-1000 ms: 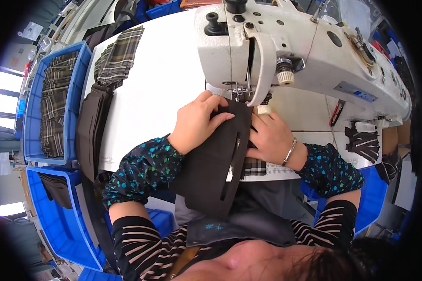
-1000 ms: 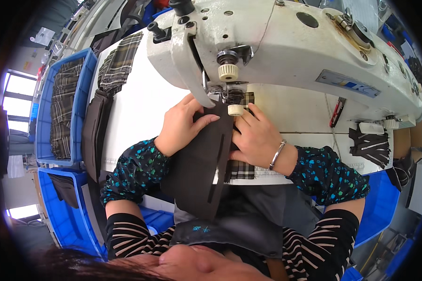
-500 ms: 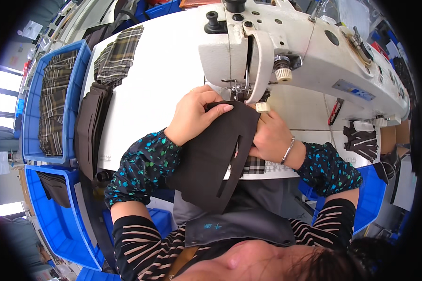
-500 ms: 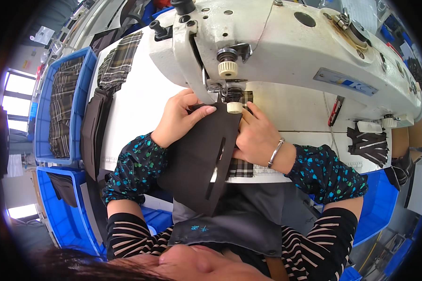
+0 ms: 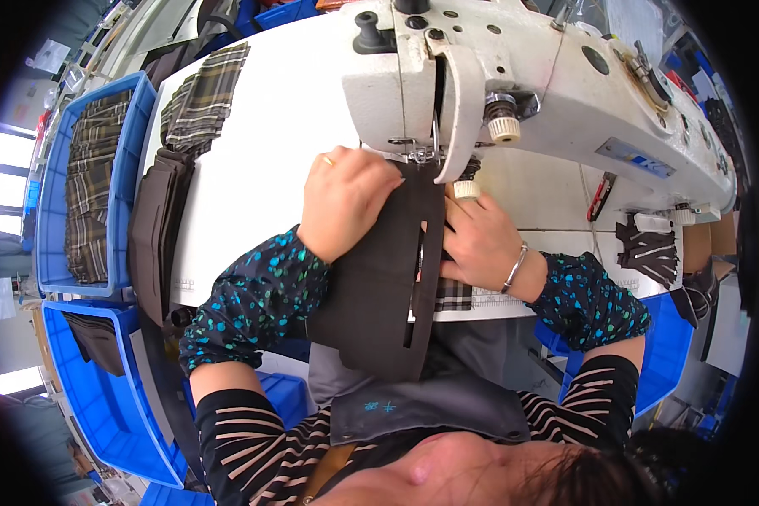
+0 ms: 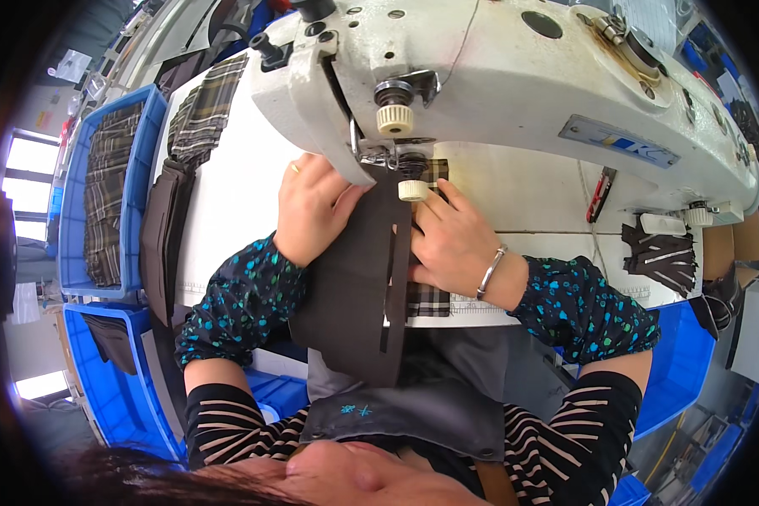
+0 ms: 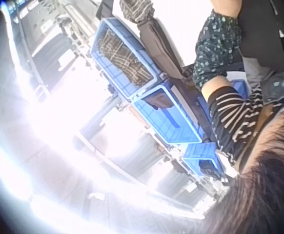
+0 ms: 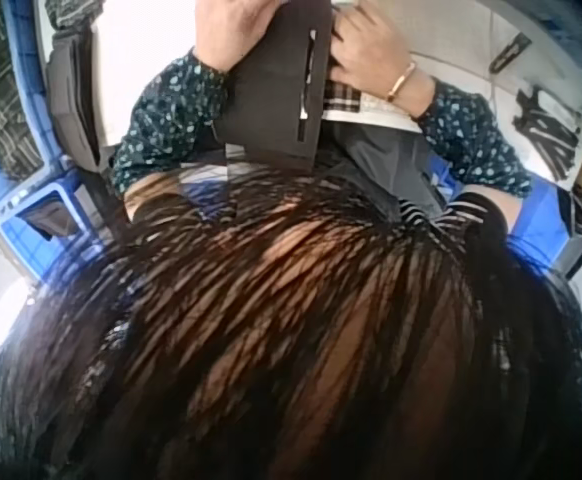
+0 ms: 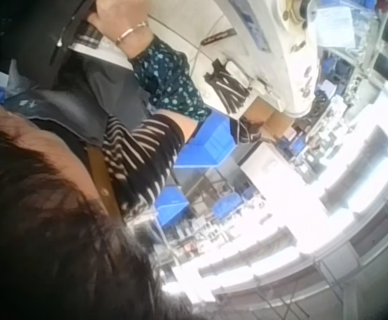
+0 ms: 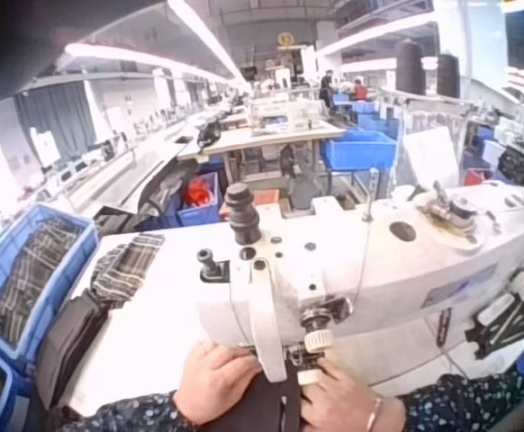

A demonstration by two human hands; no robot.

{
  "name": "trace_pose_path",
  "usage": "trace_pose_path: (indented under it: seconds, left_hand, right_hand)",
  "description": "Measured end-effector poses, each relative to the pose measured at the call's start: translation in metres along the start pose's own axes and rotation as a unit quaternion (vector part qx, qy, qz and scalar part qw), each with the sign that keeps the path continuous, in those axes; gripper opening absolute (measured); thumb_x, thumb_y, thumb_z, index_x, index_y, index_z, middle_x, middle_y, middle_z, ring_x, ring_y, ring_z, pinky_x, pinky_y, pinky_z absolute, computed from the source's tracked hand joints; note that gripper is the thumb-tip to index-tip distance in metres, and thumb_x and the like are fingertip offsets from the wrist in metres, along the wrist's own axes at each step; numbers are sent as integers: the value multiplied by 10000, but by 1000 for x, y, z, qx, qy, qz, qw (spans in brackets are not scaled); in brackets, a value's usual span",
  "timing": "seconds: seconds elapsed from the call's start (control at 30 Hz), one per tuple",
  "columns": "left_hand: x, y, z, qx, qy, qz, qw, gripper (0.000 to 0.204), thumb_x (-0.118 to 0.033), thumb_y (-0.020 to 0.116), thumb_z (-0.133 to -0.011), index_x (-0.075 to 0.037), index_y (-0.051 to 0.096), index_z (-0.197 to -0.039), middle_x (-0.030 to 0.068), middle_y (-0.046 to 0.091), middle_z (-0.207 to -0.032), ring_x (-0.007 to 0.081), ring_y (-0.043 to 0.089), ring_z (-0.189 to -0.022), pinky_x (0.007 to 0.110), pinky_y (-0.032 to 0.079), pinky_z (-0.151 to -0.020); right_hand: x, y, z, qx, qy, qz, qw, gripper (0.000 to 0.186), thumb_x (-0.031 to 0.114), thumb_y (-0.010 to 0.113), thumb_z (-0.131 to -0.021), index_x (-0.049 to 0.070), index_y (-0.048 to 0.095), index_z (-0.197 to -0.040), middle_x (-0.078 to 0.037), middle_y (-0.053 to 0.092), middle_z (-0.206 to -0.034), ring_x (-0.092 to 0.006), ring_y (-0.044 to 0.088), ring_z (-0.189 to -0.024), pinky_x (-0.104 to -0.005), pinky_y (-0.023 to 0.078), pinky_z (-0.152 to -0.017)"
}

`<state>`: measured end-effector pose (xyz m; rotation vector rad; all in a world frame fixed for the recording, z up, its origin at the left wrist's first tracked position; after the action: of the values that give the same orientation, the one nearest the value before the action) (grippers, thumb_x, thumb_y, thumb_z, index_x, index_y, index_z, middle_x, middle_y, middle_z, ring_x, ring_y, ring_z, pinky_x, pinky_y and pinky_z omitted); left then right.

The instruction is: The person aligns a zipper with a plaid fabric piece and sews it using an industrial sewing machine. They guide the fabric through the machine, stitch along the zipper, and trim the excess thread after completion.

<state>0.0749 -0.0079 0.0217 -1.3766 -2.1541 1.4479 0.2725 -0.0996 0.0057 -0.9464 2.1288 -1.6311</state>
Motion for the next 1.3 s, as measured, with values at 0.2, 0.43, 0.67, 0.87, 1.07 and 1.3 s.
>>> trace_pose_path:
  seconds: [0.2, 0.43, 0.67, 0.87, 1.07, 1.3]
  left_hand:
    - [-24, 6, 31, 136, 36, -5, 990, 564, -143, 676, -971, -27, 550, -1508, 142, 567, -1544, 339, 592, -1299, 474, 450, -1128]
    - [-30, 9, 27, 119, 24, -15, 993, 587, -150, 650, -974, 7, 511, -1522, 167, 578, -1504, 350, 564, -1312, 460, 422, -1144]
    - [-30, 8, 22, 104, 24, -8, 994, 564, -152, 653, -972, 3, 534, -1501, 166, 628, -1360, 359, 571, -1280, 467, 429, -1124]
    - [-24, 10, 20, 78, 12, -18, 997, 499, -184, 665, -980, -6, 591, -1441, 147, 641, -1316, 354, 577, -1252, 465, 449, -1082]
    - [-7, 14, 9, 108, -21, -48, 993, 457, -258, 647, -1002, -37, 621, -1400, 124, 627, -1392, 331, 571, -1312, 515, 447, -1103]
    - [13, 23, -10, 105, -35, -78, 991, 307, -270, 660, -990, -64, 685, -1216, 118, 658, -1274, 335, 583, -1271, 524, 436, -1094]
  right_hand:
    - [0, 2, 2, 11, 7, -4, 1000, 577, 438, 872, -691, 49, 763, -1103, -145, 692, -1142, -343, 612, -1212, -565, 426, -1156]
    - [0, 2, 1, -11, 5, -9, 1000, 595, 447, 870, -694, 51, 751, -1123, -143, 691, -1125, -332, 622, -1186, -566, 424, -1154]
    - [-1, 2, 0, -16, -1, -2, 1000, 592, 464, 863, -703, 52, 746, -1112, -138, 683, -1101, -324, 629, -1151, -559, 430, -1142]
    - [0, 1, -1, -7, 7, -7, 1000, 634, 504, 859, -715, 63, 734, -1154, -123, 673, -1095, -310, 633, -1133, -558, 430, -1140]
    - [0, 0, -2, -8, 10, -19, 1000, 656, 491, 862, -720, 73, 718, -1205, -108, 667, -1114, -297, 639, -1107, -563, 431, -1137]
    - [0, -3, -4, -2, 16, -35, 999, 650, 433, 877, -693, 75, 728, -1215, -116, 670, -1153, -306, 631, -1156, -573, 422, -1151]
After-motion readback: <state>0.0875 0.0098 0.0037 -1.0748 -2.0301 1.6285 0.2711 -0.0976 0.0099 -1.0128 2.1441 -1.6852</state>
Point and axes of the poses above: each hand's wrist, its own z-axis away from the middle knuckle, its own y-axis out of the palm, x = y × z, the point moved 3 cm from there along -z, towards the middle knuckle
